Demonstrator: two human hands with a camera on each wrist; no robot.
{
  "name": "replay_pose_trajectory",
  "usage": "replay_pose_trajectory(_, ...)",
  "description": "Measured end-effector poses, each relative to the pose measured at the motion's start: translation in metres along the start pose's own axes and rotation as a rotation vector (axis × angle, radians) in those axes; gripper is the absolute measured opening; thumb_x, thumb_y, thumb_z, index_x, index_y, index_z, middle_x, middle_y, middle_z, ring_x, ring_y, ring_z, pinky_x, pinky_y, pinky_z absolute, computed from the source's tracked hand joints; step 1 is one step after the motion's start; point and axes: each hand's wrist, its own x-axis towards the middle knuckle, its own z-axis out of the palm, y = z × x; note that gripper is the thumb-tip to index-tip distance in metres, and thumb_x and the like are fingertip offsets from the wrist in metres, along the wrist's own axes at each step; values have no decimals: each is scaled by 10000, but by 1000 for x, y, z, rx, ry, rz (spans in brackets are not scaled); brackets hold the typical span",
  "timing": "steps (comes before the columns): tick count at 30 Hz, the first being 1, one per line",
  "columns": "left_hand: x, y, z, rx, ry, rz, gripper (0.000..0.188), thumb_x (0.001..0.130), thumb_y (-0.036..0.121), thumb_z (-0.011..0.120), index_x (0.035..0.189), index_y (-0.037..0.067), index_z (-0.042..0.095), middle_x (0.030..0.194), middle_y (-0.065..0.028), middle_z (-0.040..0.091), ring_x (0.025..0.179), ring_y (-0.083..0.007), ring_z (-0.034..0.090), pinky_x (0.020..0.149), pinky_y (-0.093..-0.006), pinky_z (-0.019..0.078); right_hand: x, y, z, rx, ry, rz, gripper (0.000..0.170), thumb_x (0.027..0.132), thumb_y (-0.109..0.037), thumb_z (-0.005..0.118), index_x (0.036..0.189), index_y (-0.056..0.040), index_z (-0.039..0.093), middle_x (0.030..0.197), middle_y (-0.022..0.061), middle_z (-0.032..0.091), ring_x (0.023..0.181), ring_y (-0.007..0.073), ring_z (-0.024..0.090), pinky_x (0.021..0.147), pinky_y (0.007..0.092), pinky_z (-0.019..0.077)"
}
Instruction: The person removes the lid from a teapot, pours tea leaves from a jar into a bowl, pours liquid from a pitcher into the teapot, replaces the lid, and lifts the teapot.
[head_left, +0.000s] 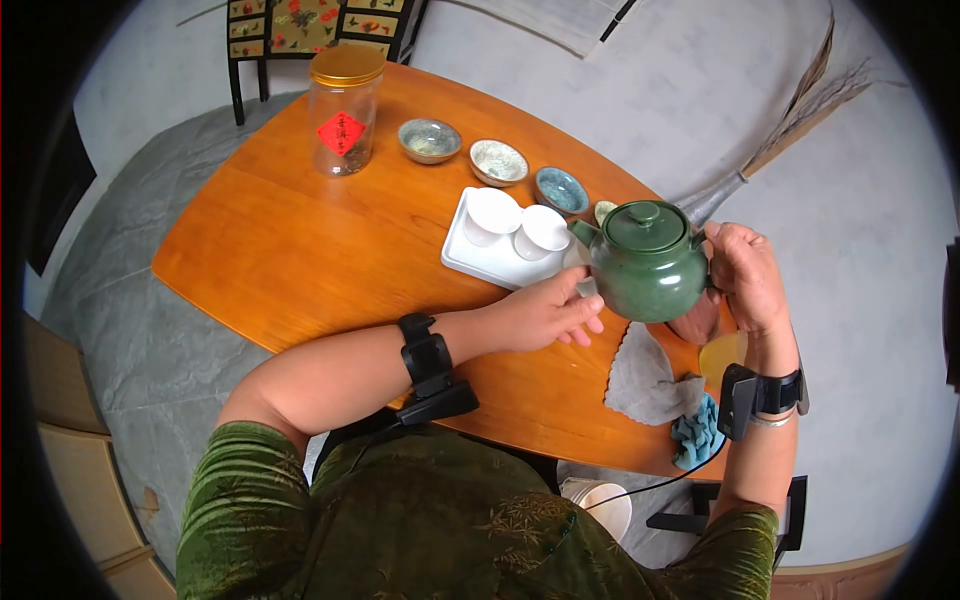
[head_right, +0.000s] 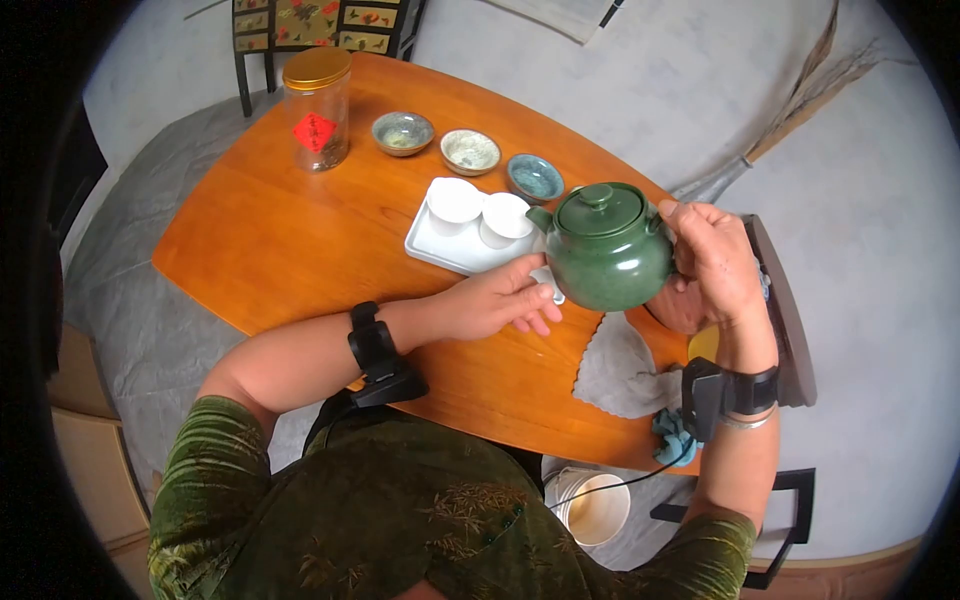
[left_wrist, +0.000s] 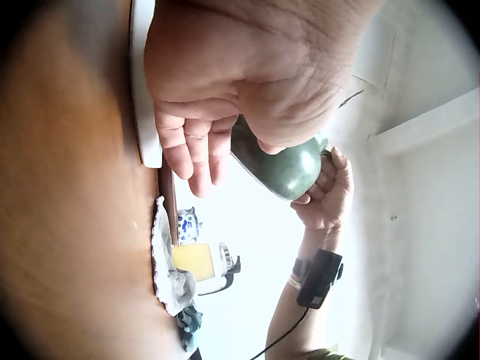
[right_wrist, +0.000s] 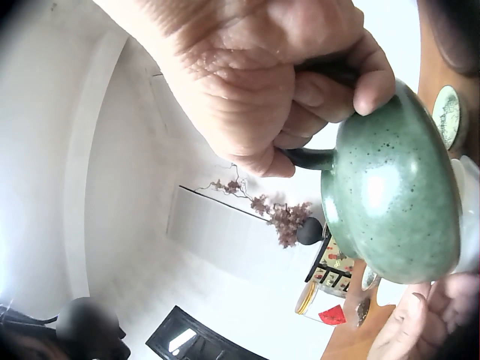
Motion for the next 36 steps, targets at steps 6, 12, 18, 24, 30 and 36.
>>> replay_pose_trajectory(6,-3,2,-3,-7,-13,60,539,957,307,357,1383,54,144,1041,-134,553,888,-176,590,762,-299,457,1,-13,9,-88,28,-19,300,837,-222,578,587,-104,461,483,-61,353,401,37,280,364,209,271)
replay_pose_trajectory(12,-3,4,-7,-22,-43,91,567,955,292,367,1403,71,98,1037,-129,555,889,-178,586,762,-296,454,12,-18,6,-126,-35,-53,300,839,-216,574,581,-105,470,496,-81,347,419,20,260,384,206,217)
replay_pose_trajectory(18,-3,4,-10,-27,-71,109,589,953,292,373,1411,76,71,1024,-121,559,886,-172,585,758,-288,450,11,-30,12,-146,-28,-38,287,834,-206,578,585,-97,488,510,-90,350,436,17,257,403,204,194)
replay_pose_trajectory(24,-3,7,-13,-19,-100,118,596,952,299,375,1411,68,71,1017,-117,559,883,-169,585,756,-281,446,11,-33,13,-175,-25,-40,271,827,-208,585,598,-90,503,511,-90,349,436,17,256,407,201,191)
replay_pose_trajectory(30,-2,6,-15,-24,-106,124,594,951,294,377,1411,68,76,1019,-116,559,884,-171,583,759,-284,445,11,-34,12,-169,-14,-36,266,822,-219,591,601,-102,499,503,-93,342,422,18,252,399,204,186)
replay_pose_trajectory(36,-3,9,-16,-15,-106,113,592,949,282,381,1411,70,77,1028,-118,559,897,-174,580,765,-289,445,11,-32,13,-165,-3,-24,262,824,-231,585,609,-113,493,487,-86,341,402,25,274,378,204,224)
